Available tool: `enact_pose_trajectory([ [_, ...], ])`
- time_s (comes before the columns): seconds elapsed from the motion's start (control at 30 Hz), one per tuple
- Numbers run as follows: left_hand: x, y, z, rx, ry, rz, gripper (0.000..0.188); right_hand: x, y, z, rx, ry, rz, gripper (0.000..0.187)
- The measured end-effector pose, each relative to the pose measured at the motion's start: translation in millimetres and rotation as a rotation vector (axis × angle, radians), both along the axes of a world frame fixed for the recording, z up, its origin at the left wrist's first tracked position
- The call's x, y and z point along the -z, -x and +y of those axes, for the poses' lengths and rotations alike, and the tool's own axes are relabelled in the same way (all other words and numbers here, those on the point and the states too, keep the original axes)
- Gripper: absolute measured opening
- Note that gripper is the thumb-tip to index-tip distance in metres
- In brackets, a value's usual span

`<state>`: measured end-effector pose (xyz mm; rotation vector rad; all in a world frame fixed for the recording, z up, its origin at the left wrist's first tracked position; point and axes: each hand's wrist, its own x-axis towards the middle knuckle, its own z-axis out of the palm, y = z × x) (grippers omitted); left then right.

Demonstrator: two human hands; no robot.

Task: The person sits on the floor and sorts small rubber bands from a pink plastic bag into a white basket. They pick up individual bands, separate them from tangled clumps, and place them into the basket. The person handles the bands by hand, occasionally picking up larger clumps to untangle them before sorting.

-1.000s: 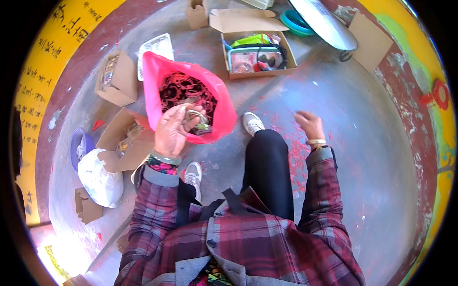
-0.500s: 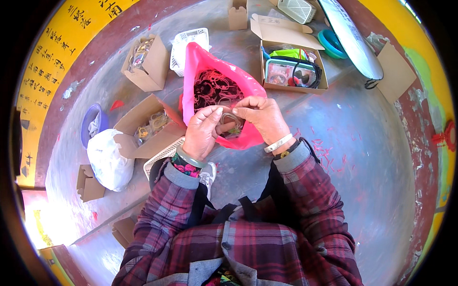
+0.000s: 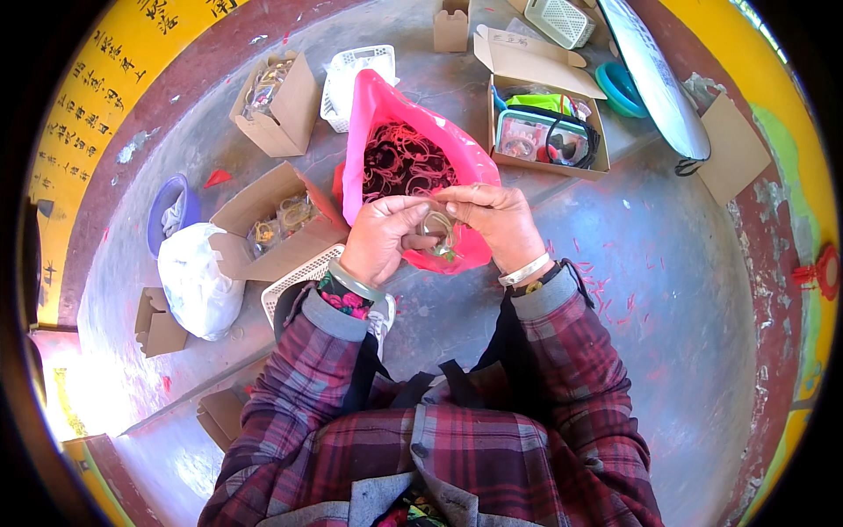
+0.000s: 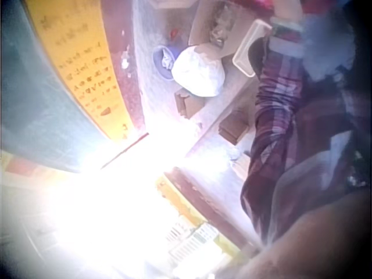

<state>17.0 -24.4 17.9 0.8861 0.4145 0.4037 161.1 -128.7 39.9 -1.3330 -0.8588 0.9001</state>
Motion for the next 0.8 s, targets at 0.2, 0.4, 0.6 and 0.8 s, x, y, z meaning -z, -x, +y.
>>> enact_pose_trajectory([
  [0.2, 0.1, 4.3, 5.4, 0.073, 0.099, -0.035, 0.023, -1.9, -4.2, -2.9, -0.068, -0.006, -0.08, 0.013],
  [0.4, 1.1, 8.0, 13.7, 0.133, 0.224, -0.158, 0.024, 4.9, -6.6, -1.6, -0.077, -0.054, -0.283, 0.012],
  [0.6, 3.6, 1.2, 8.6, 0.07, 0.138, -0.036, 0.019, 4.5, -3.7, 0.1, -0.042, -0.093, -0.399, 0.015],
  [0.8, 12.9, -0.8, 9.5, 0.039, 0.074, -0.028, 0.017, 7.3, -6.2, 0.4, -0.071, -0.102, -0.404, 0.016],
])
